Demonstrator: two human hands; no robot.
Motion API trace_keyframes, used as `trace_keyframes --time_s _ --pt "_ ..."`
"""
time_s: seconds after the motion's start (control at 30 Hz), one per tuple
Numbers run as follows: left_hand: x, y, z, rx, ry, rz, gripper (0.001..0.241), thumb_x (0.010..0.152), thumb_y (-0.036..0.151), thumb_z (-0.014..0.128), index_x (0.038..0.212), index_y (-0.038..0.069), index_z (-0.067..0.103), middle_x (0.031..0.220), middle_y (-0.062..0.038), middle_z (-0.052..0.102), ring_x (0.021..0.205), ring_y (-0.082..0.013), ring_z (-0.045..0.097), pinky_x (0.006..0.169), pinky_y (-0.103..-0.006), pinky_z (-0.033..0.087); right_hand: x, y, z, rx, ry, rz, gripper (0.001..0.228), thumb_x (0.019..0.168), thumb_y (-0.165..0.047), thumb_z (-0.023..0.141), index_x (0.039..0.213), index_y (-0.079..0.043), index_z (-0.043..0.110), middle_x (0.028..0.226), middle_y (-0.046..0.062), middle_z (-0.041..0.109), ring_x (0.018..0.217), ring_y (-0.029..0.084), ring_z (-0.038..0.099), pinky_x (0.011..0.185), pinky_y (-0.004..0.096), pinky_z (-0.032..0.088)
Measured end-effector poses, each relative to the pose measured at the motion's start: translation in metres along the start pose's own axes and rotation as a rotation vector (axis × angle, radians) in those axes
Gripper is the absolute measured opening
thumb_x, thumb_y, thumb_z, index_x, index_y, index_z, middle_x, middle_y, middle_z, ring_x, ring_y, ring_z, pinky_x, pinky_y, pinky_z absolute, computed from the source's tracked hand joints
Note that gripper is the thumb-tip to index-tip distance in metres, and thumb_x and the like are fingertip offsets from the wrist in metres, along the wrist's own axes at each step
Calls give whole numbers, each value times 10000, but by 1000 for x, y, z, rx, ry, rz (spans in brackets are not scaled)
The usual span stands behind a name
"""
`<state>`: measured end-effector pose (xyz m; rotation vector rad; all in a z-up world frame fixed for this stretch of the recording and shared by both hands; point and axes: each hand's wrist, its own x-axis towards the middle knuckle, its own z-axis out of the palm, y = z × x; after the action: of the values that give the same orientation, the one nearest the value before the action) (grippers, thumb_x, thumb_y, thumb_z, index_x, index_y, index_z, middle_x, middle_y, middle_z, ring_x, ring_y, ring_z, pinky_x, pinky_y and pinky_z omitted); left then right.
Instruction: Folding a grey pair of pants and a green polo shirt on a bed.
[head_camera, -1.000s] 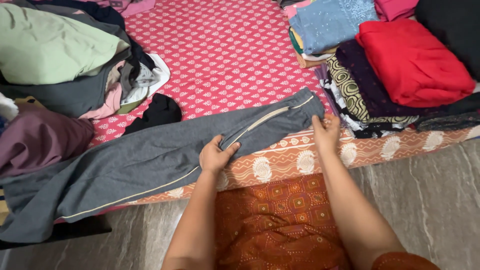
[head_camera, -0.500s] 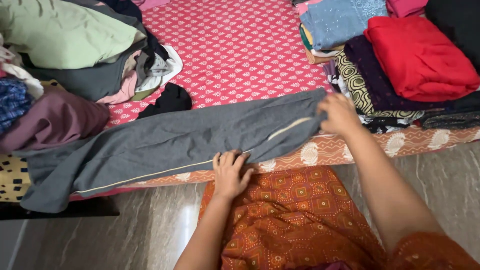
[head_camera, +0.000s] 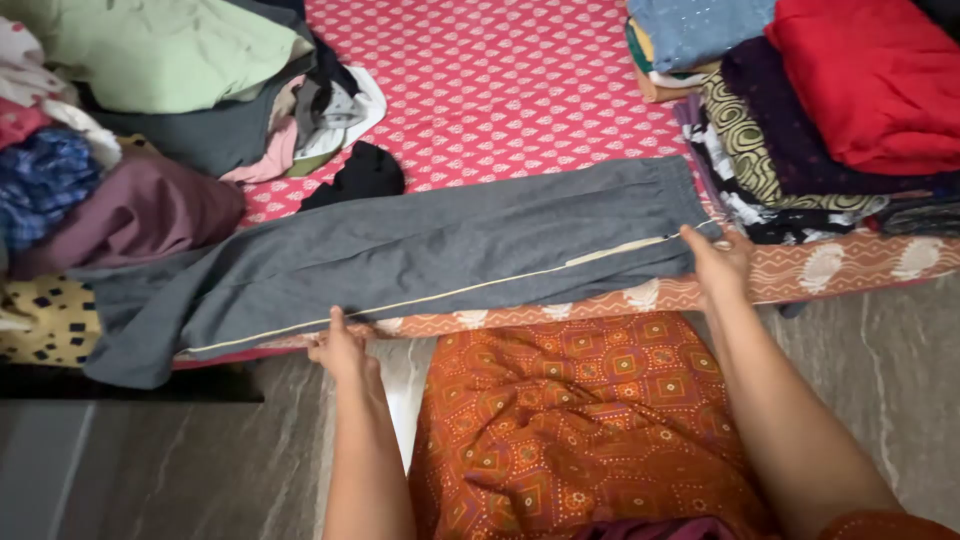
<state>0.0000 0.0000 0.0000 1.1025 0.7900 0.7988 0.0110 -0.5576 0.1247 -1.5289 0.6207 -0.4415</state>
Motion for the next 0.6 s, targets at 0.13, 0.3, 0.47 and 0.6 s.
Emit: trace_keyframes --time_s 0.13,0.3,0.47,0.6 --pt "41 7 -14 -136 135 -406 682 887 96 740 1402 98 292 969 -74 633 574 -146 648 397 -289 417 37 11 3 236 -187 465 456 810 -121 760 1234 -121 590 1109 48 687 916 207 673 655 344 564" --pt "86 -2 -30 -222 23 -272 473 948 75 733 1353 8 497 955 -96 635 552 -122 549 423 -267 396 75 41 -21 344 -215 511 406 837 -36 766 1219 -83 639 1119 70 710 876 200 688 630 260 532" --pt "95 76 -31 -155 179 -309 438 937 84 713 1304 82 474 998 -116 675 555 -199 508 439 -327 390 62 77 -33 41 24 162 409 808 -16 785 1179 -64 620 1132 89 664 900 198 669 707 301 512" --pt "126 101 -42 -306 214 -259 364 934 59 686 1256 24 519 1129 -164 681 932 -305 738 774 -459 661 -25 5 11 -752 182 -687 506 842 -70 784 1293 9 567 1286 199 527 1246 347 455 1066 468 346"
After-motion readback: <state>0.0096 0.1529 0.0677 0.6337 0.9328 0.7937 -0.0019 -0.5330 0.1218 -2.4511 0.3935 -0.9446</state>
